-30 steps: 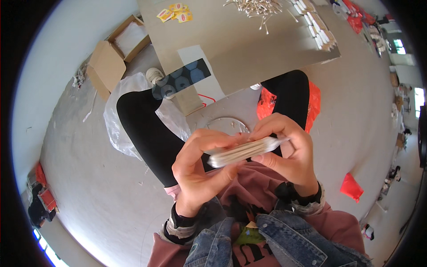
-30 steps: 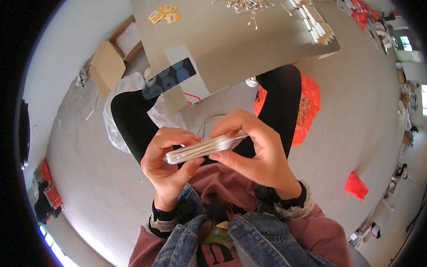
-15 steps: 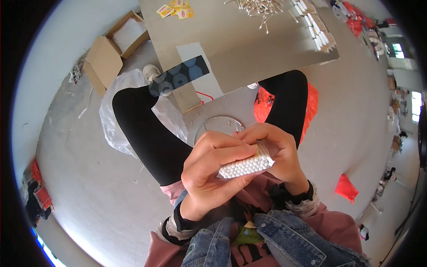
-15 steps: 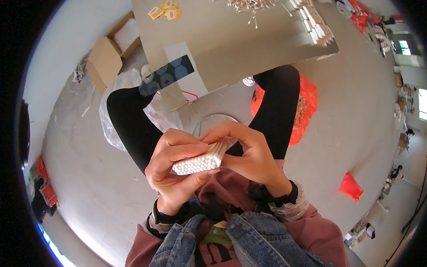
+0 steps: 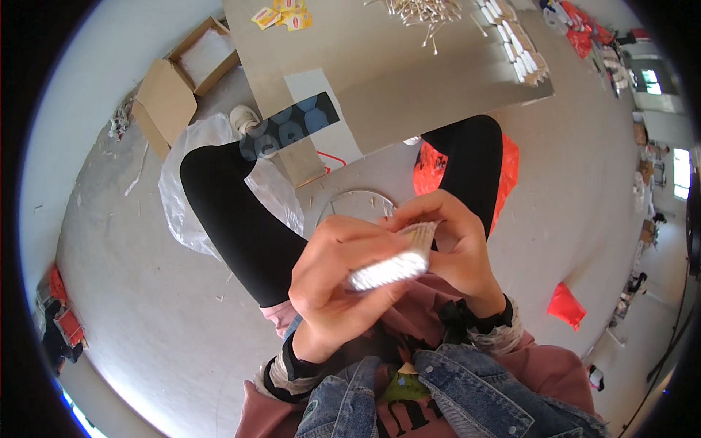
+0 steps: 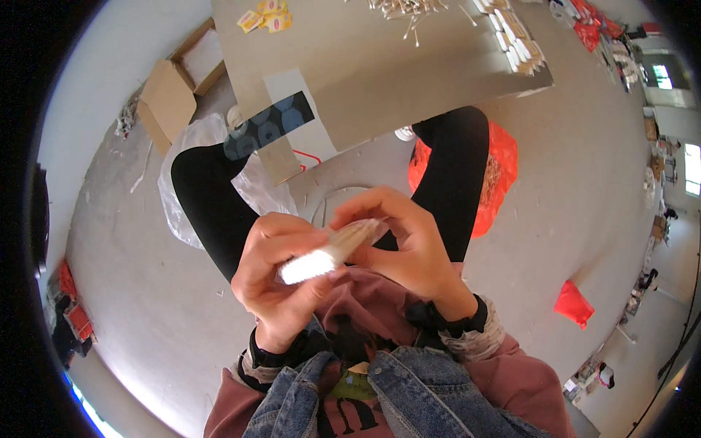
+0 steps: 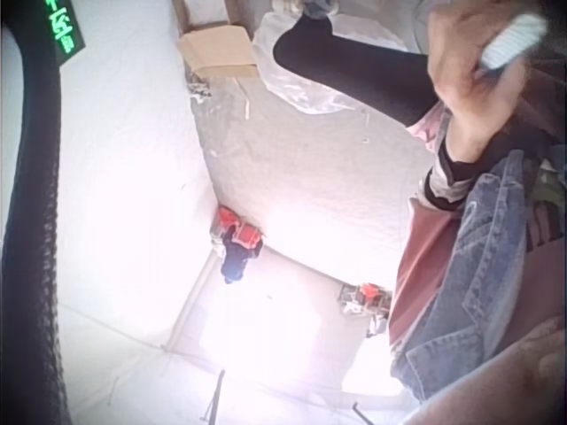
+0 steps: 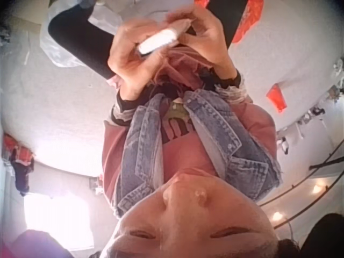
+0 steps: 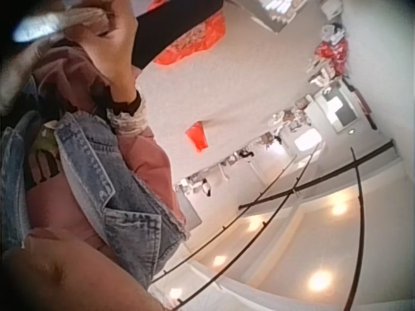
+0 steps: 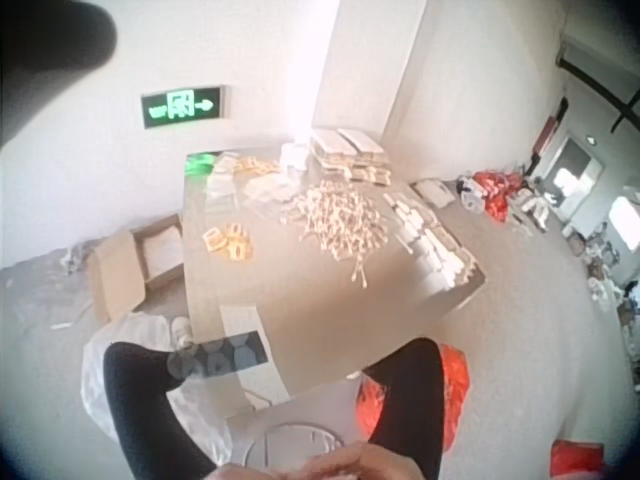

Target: Manually organizing and packing cotton swabs into small plastic bags.

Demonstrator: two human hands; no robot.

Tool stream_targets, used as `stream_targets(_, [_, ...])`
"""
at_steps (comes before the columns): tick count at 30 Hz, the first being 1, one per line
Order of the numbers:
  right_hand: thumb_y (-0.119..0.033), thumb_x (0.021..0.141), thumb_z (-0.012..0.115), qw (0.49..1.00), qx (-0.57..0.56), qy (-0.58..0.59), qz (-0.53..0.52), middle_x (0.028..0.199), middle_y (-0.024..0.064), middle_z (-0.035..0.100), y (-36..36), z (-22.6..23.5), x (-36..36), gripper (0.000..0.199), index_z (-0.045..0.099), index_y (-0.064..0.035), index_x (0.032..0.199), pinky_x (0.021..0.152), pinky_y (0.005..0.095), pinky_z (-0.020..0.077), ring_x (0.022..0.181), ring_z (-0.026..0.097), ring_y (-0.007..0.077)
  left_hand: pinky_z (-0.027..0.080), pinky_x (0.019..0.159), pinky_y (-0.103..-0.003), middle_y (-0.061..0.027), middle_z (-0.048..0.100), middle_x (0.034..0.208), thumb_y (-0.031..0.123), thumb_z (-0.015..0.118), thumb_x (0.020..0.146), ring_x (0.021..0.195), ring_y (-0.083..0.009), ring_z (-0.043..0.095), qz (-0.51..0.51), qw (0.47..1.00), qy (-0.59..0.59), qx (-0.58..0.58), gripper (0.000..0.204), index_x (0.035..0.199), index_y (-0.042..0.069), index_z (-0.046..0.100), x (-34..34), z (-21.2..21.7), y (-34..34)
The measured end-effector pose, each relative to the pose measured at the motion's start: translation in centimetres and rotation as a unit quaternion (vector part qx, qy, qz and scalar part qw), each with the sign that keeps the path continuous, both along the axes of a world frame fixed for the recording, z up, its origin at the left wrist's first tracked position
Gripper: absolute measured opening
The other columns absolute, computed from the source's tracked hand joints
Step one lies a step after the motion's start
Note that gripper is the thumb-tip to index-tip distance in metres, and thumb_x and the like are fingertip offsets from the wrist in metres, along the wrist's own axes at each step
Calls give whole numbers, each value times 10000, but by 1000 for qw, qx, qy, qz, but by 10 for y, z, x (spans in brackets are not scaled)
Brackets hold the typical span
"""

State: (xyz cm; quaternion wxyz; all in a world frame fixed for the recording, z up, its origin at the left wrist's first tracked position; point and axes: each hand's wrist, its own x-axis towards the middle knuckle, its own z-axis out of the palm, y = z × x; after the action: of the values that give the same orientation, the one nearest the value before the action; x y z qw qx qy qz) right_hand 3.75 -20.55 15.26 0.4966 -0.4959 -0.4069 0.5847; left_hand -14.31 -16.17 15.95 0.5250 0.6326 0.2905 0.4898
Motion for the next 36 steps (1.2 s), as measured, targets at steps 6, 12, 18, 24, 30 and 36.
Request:
stream_targets(6, [-31,886,726,984,0,100,-150,1094,82,664,5,-1,-3,282,606,24,1135,916,298,492,1015,636,153,592,798,-291,-89,667,1030,-21,744,861,932,-149,664,73,930,-168,-319,350,1139,-21,532,14,-14,0])
stream_targets(12, [12,909,669,980,9,25,-197,1006,62,659,14,1,2,165,645,34,1071,835,276,478,935,629,141,471,874,-242,-15,627,1031,70,745,883,942,-102,593,40,906,-179,-382,296,1106,29,555,17,-30,9])
stream_targets(18, [6,808,752,941,129,-296,-104,846,49,612,24,17,21,152,757,-60,945,674,259,448,781,571,172,489,947,-342,-104,671,1192,-78,768,707,1091,-227,635,-31,983,46,-175,507,1195,-14,645,19,-28,30])
stream_targets(24, [-11,785,785,937,164,-297,-78,833,34,622,24,30,26,185,754,-55,962,652,267,453,781,577,162,515,885,-329,-127,712,1070,-94,795,702,990,-224,674,-88,989,29,-114,453,1136,-20,686,27,-17,38])
stream_targets(30, [-32,774,813,967,138,-165,-138,915,73,652,16,35,26,217,737,-23,977,679,265,469,827,606,155,532,857,-329,-146,722,1029,-24,832,722,964,-225,678,-78,983,-61,-155,409,1103,-30,682,31,-15,30])
stream_targets(36, [13,771,797,962,167,-190,-98,944,91,653,13,36,32,184,745,-27,943,714,275,476,827,609,163,528,925,-358,-155,713,1084,-79,796,743,1039,-250,677,-108,961,-104,-233,371,1099,-36,704,30,-9,28])
